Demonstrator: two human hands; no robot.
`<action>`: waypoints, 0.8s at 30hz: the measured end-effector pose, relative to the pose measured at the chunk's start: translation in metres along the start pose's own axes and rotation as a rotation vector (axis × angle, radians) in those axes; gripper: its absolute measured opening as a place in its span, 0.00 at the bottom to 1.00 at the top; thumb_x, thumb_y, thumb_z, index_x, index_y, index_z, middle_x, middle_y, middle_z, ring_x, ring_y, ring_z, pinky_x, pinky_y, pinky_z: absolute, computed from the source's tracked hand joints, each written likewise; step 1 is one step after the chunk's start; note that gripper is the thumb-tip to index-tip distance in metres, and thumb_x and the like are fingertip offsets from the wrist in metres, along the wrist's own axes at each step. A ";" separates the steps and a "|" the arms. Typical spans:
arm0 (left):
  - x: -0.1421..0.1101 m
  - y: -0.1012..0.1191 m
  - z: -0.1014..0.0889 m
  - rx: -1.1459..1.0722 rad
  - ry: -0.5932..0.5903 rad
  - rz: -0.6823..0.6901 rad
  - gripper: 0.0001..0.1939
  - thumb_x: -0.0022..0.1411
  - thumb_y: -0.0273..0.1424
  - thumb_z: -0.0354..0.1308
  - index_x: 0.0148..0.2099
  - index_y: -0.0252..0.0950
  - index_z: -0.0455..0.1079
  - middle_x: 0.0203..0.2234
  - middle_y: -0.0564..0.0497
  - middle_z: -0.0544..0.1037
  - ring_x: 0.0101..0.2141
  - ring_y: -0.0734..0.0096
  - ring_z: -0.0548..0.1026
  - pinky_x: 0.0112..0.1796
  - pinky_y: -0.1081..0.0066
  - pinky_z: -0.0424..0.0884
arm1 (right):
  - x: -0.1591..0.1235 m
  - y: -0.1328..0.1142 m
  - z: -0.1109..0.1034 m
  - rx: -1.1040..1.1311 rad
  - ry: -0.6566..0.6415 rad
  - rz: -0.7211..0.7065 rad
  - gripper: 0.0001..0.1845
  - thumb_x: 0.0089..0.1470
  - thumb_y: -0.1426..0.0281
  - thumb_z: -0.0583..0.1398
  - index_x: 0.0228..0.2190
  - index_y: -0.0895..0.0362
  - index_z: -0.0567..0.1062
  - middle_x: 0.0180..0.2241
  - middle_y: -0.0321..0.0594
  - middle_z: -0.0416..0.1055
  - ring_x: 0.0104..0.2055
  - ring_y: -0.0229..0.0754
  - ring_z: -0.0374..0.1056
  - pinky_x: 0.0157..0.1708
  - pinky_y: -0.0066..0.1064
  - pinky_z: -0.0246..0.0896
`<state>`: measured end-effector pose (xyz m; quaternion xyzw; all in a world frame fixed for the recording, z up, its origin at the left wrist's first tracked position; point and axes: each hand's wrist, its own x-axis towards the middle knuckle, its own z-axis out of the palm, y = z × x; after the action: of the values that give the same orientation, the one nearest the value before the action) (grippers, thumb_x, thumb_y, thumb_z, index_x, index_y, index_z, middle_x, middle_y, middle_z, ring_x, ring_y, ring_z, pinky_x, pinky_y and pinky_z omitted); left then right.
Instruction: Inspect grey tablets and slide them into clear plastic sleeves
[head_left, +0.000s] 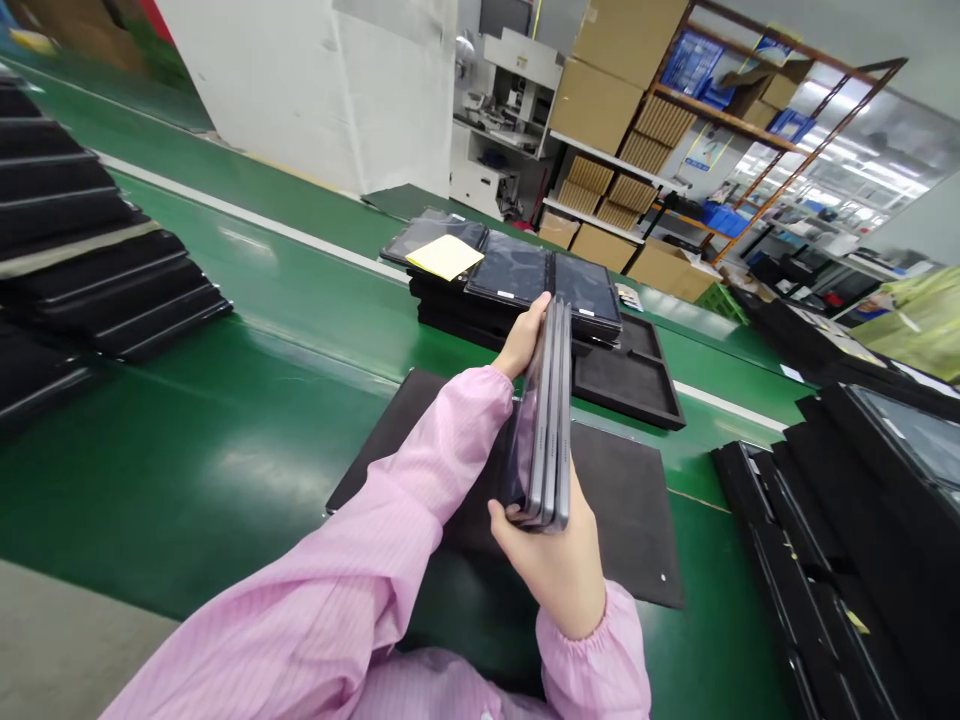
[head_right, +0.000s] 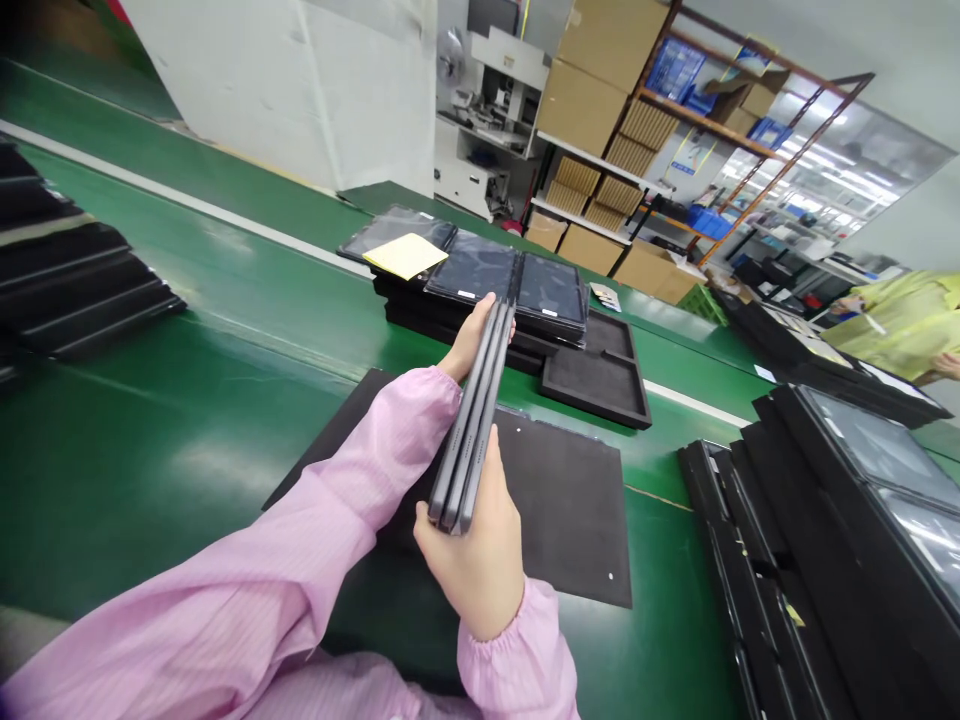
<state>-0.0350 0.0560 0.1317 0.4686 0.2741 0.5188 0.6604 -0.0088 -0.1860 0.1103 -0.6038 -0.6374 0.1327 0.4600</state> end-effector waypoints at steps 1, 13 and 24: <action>0.001 -0.003 -0.005 0.004 0.000 0.012 0.30 0.68 0.52 0.51 0.20 0.37 0.64 0.15 0.56 0.69 0.18 0.78 0.66 0.27 0.73 0.65 | 0.003 0.003 0.001 -0.001 -0.043 0.010 0.47 0.49 0.73 0.66 0.67 0.55 0.58 0.54 0.51 0.76 0.54 0.58 0.77 0.50 0.50 0.77; -0.022 0.014 -0.008 0.043 -0.050 0.088 0.27 0.73 0.42 0.50 0.22 0.36 0.64 0.17 0.57 0.66 0.21 0.78 0.65 0.29 0.75 0.66 | 0.009 0.006 -0.024 -0.086 -0.358 -0.084 0.55 0.52 0.68 0.68 0.71 0.51 0.46 0.64 0.54 0.66 0.62 0.62 0.69 0.52 0.52 0.76; -0.026 0.020 -0.007 0.073 -0.041 0.090 0.27 0.75 0.40 0.47 0.23 0.35 0.63 0.18 0.57 0.65 0.24 0.79 0.68 0.31 0.76 0.67 | 0.016 0.008 -0.044 0.066 -0.540 -0.007 0.66 0.48 0.54 0.73 0.73 0.51 0.39 0.69 0.55 0.58 0.66 0.62 0.64 0.56 0.52 0.73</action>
<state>-0.0576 0.0341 0.1432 0.5148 0.2577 0.5280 0.6243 0.0313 -0.1872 0.1353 -0.5290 -0.7343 0.3080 0.2934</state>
